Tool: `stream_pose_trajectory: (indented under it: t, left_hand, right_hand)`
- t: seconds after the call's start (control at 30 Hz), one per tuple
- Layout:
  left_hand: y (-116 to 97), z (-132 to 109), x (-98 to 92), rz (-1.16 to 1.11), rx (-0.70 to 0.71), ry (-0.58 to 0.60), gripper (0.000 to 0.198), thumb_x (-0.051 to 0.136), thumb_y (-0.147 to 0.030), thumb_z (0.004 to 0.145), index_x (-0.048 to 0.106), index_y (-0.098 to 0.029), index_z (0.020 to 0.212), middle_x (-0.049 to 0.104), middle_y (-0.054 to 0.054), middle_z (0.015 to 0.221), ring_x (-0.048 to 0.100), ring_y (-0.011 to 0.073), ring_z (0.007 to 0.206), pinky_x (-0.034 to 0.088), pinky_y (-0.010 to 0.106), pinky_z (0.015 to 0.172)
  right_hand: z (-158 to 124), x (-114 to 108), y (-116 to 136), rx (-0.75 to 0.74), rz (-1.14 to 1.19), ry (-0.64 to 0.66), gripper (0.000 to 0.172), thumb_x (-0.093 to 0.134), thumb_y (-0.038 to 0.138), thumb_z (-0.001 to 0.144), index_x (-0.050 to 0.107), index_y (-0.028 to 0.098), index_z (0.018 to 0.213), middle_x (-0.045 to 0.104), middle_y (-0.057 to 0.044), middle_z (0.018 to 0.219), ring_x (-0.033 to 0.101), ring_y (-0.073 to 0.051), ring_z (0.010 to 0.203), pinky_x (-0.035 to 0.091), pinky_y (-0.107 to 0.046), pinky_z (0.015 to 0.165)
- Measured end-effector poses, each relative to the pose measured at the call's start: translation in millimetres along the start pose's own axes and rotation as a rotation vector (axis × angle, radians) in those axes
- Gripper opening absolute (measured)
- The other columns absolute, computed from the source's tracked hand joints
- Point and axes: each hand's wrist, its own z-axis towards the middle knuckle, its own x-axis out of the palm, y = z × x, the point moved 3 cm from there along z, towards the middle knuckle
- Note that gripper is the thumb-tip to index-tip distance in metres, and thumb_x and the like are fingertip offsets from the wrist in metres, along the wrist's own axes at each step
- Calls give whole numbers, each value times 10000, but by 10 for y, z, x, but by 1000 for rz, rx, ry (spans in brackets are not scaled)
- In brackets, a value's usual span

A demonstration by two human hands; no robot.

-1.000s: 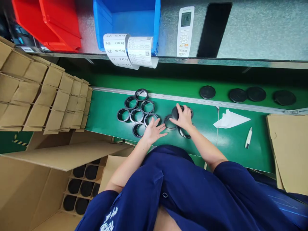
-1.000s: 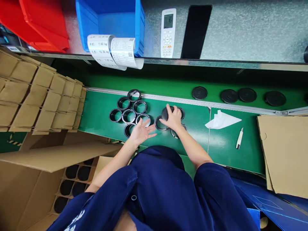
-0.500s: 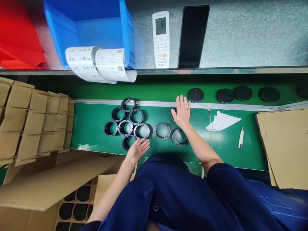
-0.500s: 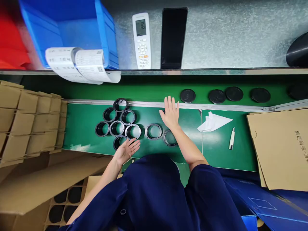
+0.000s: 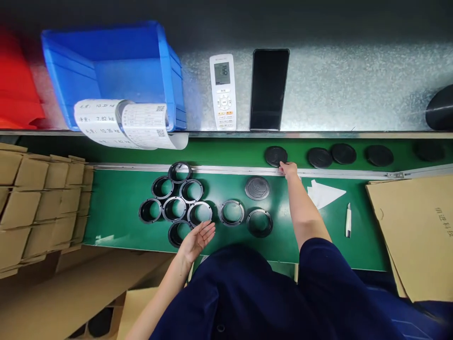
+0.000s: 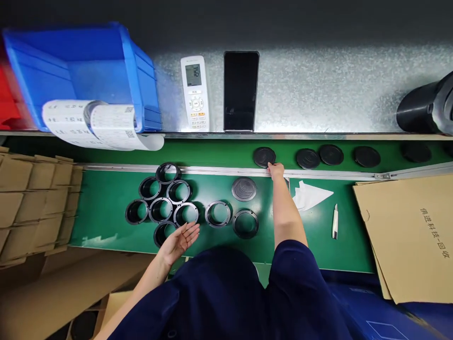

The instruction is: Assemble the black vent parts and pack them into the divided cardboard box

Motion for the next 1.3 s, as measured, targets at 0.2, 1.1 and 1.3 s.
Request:
stream_pose_trajectory:
  t: [0.2, 1.1, 1.3]
  left_hand:
    - [3, -21, 204, 50, 84, 72, 186, 638, -191, 945, 740, -152, 1096, 749, 142, 1190, 682, 286, 1217, 491, 404, 1133]
    - [218, -1346, -502, -463, 390, 575, 801, 323, -780, 952, 640, -169, 1361, 689, 190, 1328, 639, 424, 1225, 524, 656, 963]
    - [334, -1333, -516, -406, 424, 563, 717, 359, -709, 984, 678, -154, 1306, 703, 188, 1292, 690, 393, 1102, 588, 571, 861]
  right_hand:
    - [-386, 446, 32, 371, 314, 97, 553, 841, 362, 812, 329, 230, 649, 438, 94, 464, 324, -23, 389, 239, -149, 349]
    - [-3628, 1462, 1346, -897, -55, 859, 468, 403, 531, 1054, 778, 312, 1229, 587, -99, 1373, 481, -288, 1291, 457, -512, 1099]
    - [-3679, 1475, 1272, -985, -115, 868, 530, 356, 536, 1066, 815, 276, 1115, 622, -102, 1353, 445, -311, 1344, 365, -569, 1180]
